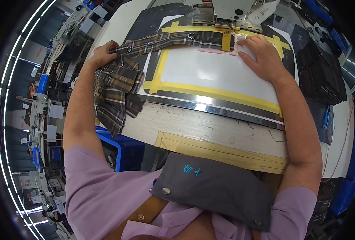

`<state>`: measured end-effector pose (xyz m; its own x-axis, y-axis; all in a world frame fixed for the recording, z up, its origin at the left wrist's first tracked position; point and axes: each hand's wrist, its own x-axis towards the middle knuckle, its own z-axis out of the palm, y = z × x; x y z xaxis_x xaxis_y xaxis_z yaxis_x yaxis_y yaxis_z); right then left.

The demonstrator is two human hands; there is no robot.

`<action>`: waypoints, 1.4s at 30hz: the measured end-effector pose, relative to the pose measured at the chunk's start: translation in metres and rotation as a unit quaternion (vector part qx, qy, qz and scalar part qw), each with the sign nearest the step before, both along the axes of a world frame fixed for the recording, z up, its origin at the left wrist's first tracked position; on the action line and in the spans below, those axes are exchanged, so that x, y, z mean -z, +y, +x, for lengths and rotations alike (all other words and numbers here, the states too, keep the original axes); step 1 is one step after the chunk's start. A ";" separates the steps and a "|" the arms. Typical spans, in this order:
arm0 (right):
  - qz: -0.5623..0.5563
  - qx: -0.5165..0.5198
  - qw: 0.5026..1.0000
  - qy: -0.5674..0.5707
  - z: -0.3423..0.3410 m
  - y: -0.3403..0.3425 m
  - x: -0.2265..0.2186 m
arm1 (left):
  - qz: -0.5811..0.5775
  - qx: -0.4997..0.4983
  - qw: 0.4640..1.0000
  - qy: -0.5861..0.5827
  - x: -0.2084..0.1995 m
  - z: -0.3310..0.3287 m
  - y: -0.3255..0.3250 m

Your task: The person stitches plaid fabric onto leather belt strips using an industrial sewing machine.

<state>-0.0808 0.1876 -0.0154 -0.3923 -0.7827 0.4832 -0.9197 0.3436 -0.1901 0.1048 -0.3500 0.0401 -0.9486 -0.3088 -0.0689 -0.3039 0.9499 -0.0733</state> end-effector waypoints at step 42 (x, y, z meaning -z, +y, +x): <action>-0.218 -0.198 0.671 -0.680 0.187 -0.034 -0.036 | 0.823 -0.143 0.546 0.069 -0.020 0.002 0.286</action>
